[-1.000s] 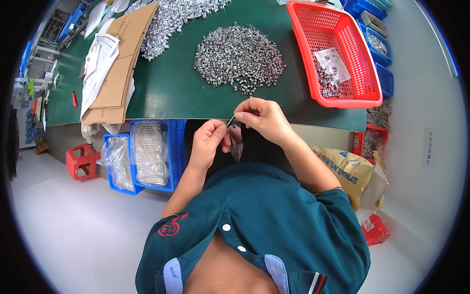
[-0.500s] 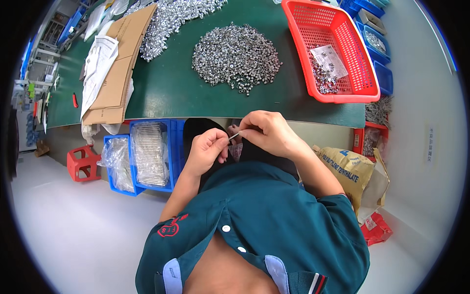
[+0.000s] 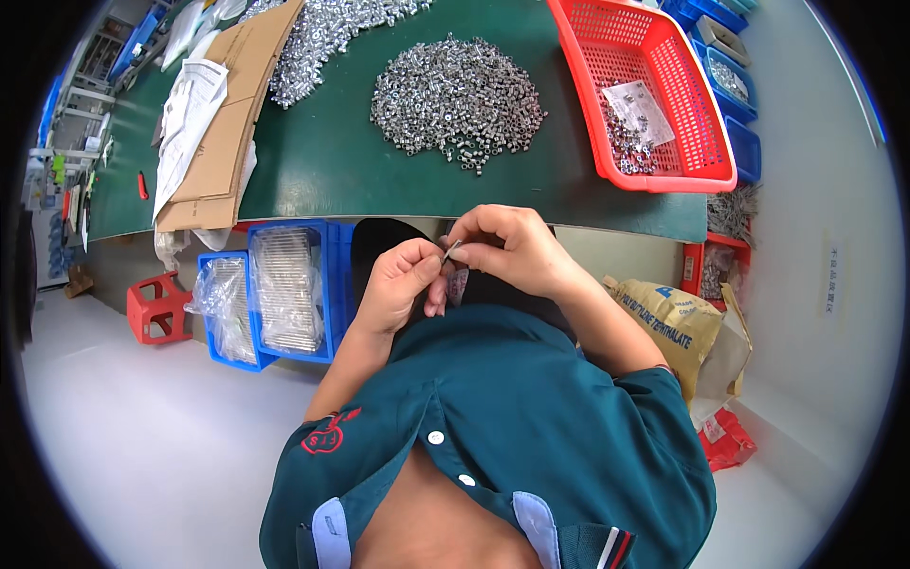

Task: The person is manually assembling small hardware components by placing small rings onto thin metal pins at a workbench.

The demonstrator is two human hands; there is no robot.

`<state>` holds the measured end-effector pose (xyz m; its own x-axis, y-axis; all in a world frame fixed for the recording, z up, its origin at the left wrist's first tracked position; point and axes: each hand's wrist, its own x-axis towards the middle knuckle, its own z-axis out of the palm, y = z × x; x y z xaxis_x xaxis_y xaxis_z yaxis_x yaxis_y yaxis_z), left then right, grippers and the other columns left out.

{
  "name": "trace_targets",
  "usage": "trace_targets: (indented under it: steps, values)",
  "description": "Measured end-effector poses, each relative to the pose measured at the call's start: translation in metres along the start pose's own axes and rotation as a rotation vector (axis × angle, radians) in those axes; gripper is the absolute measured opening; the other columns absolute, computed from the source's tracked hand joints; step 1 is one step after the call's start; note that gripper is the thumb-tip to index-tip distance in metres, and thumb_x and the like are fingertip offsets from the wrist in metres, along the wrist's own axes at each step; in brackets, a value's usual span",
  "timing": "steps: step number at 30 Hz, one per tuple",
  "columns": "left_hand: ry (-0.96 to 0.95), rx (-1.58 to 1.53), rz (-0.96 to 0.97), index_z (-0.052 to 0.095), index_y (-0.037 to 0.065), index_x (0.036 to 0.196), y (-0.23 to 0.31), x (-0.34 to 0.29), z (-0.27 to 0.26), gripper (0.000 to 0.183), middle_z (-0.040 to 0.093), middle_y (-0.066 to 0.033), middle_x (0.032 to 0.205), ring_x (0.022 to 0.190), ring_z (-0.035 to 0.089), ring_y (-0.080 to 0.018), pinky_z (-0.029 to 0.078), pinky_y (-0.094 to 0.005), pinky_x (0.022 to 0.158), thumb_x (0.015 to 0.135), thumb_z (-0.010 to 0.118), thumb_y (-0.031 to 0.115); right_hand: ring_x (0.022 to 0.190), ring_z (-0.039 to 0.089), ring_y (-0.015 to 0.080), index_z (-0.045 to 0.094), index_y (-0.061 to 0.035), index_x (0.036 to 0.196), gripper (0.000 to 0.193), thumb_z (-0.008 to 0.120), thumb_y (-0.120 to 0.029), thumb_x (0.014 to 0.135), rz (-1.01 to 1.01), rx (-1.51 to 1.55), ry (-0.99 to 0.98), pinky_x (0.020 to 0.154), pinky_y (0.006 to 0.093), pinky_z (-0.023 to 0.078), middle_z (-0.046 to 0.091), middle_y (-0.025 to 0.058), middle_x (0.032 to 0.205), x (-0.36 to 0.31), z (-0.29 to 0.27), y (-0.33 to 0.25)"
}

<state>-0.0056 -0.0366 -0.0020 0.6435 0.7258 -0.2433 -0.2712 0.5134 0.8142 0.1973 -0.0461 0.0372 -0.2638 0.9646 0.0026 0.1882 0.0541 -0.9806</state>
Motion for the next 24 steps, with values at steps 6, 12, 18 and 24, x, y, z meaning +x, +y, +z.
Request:
trace_targets:
  steps: [6,12,18,24]
  values:
    - [0.013,-0.104,0.045,0.055,0.001,0.090,-0.007,0.003,-0.001,0.019,0.057,-0.0049,0.063,0.047,0.051,-0.0113,0.047,-0.0245,0.048,0.094,0.056,0.019,0.073,0.057,0.0070,0.064,0.0003,0.093,0.012,0.068,-0.001,0.081,0.126,0.239,-0.024,0.064,0.0232,0.047,0.062,0.0024,0.078,-0.001,0.009,0.012]
    - [0.064,-0.087,0.054,0.055,0.001,0.092,-0.011,0.002,-0.006,0.017,0.060,-0.0063,0.067,0.052,0.058,-0.0138,0.049,-0.0251,0.050,0.094,0.057,0.018,0.070,0.061,0.0159,0.067,-0.0027,0.093,0.014,0.067,-0.001,0.079,-0.070,-0.455,0.413,0.063,0.0268,0.048,0.062,0.0080,0.081,0.016,-0.018,0.026]
    - [0.123,-0.059,0.038,0.056,0.002,0.092,-0.011,0.000,-0.006,0.016,0.062,-0.0068,0.070,0.056,0.061,-0.0150,0.050,-0.0242,0.053,0.094,0.057,0.017,0.074,0.063,0.0280,0.066,-0.0057,0.094,0.018,0.067,-0.003,0.076,-0.257,-0.725,0.375,0.064,0.0342,0.051,0.062,0.0102,0.088,0.034,-0.016,0.043]
    - [0.126,-0.047,0.026,0.056,0.002,0.092,-0.012,-0.002,-0.009,0.016,0.062,-0.0065,0.070,0.055,0.060,-0.0144,0.049,-0.0239,0.053,0.094,0.057,0.017,0.074,0.063,0.0285,0.065,-0.0045,0.087,0.013,0.069,-0.003,0.075,-0.275,-0.785,0.354,0.064,0.0357,0.051,0.061,0.0101,0.085,0.037,-0.019,0.048]
